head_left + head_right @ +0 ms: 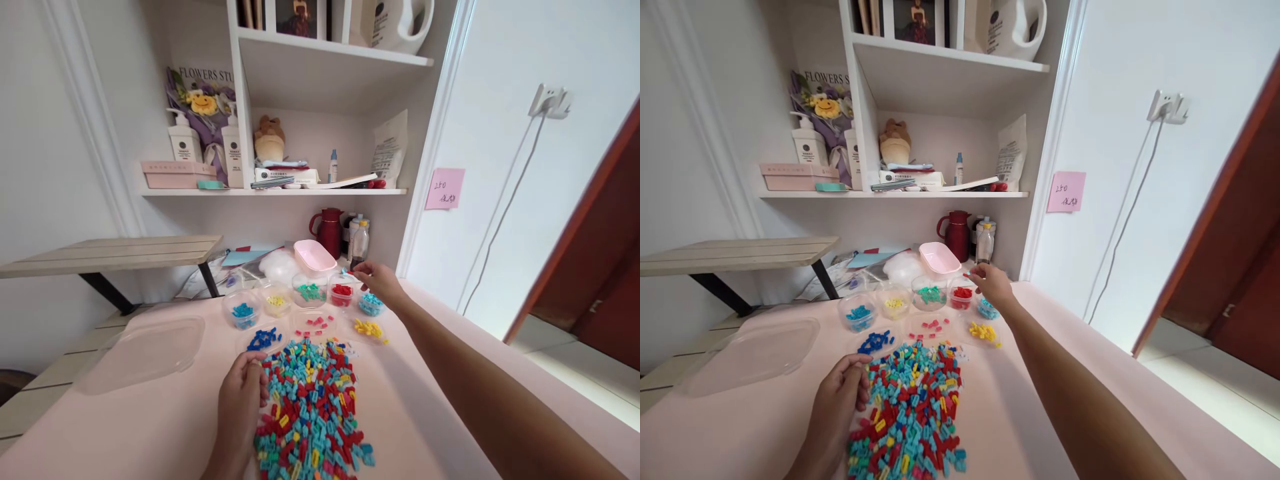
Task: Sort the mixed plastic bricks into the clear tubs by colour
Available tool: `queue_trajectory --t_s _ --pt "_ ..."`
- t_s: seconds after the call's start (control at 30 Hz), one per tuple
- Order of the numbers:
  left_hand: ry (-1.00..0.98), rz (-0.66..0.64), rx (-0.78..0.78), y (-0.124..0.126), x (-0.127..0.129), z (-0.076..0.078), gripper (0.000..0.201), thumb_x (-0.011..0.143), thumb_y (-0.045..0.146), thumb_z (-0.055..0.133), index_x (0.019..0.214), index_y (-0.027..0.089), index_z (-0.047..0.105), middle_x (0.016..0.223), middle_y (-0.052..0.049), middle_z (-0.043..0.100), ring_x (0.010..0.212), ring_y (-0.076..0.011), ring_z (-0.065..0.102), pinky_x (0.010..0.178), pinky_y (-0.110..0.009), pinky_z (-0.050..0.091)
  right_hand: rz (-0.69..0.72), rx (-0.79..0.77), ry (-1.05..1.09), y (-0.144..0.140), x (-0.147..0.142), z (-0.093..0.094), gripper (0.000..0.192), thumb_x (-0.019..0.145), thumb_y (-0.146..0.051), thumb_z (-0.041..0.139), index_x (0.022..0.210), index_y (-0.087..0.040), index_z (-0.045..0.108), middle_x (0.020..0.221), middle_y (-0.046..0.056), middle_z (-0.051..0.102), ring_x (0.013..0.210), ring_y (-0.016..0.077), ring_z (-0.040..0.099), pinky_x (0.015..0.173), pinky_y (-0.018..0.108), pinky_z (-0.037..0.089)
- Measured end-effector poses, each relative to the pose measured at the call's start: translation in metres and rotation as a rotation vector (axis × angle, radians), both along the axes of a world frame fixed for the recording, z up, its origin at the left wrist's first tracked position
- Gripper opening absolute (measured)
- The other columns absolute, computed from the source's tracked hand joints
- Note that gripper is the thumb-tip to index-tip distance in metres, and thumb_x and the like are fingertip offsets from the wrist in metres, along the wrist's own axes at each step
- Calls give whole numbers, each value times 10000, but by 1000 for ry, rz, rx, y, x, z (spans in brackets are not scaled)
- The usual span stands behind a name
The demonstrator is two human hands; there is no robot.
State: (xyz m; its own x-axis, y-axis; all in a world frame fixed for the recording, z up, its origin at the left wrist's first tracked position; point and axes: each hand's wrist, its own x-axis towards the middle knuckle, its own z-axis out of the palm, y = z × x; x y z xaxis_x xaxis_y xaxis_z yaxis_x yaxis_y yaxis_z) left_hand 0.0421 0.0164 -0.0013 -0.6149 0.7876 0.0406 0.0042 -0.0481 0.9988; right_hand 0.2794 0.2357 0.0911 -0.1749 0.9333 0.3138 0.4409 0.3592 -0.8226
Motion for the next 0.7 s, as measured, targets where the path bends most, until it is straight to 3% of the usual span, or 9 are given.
queue_trajectory --t_s 0.1,0.23,0.3,0.37,0.5,0.57,0.7 --pt "13 -31 -11 0 0 1 253 699 401 503 855 216 578 527 54 516 427 -118 459 394 -227 345 -18 -23 59 6 -2 -10 322 772 -347 599 1046 -178 586 863 51 636 517 105 593 435 210 410" --pt "33 -47 -37 -1 1 2 240 712 380 485 864 217 574 538 53 518 433 -120 461 397 -227 345 42 -82 143 -15 7 -16 324 814 -431 541 978 -159 606 808 57 638 545 111 597 455 214 428" --pt "49 -44 -39 -1 1 2 225 712 362 483 853 213 575 540 53 513 434 -115 456 400 -225 348 182 -143 198 -38 13 -13 317 810 -449 557 915 -156 618 763 41 628 547 104 584 479 215 435" --pt "60 -38 -37 -1 1 1 214 713 341 479 850 209 578 549 53 511 442 -109 454 406 -219 349 412 -243 202 -64 19 -11 308 805 -450 584 876 -153 620 752 29 624 553 100 578 504 217 442" --pt "69 -49 -50 0 0 -1 220 721 320 470 874 210 585 577 55 521 466 -100 459 424 -208 355 903 -496 -87 -109 25 -21 279 796 -388 624 905 -133 647 764 39 649 592 105 594 584 230 478" --pt "79 -54 -62 0 0 -1 223 722 324 475 877 209 588 579 56 526 470 -98 462 429 -205 356 989 -526 -205 -120 25 -34 248 784 -340 637 924 -136 654 760 29 644 601 101 590 590 222 482" --pt "85 -47 -66 -1 2 5 233 712 345 501 866 197 597 575 55 525 467 -96 461 432 -203 354 975 -443 -327 -123 23 -58 211 761 -241 638 957 -164 659 779 6 629 626 92 569 568 191 471"
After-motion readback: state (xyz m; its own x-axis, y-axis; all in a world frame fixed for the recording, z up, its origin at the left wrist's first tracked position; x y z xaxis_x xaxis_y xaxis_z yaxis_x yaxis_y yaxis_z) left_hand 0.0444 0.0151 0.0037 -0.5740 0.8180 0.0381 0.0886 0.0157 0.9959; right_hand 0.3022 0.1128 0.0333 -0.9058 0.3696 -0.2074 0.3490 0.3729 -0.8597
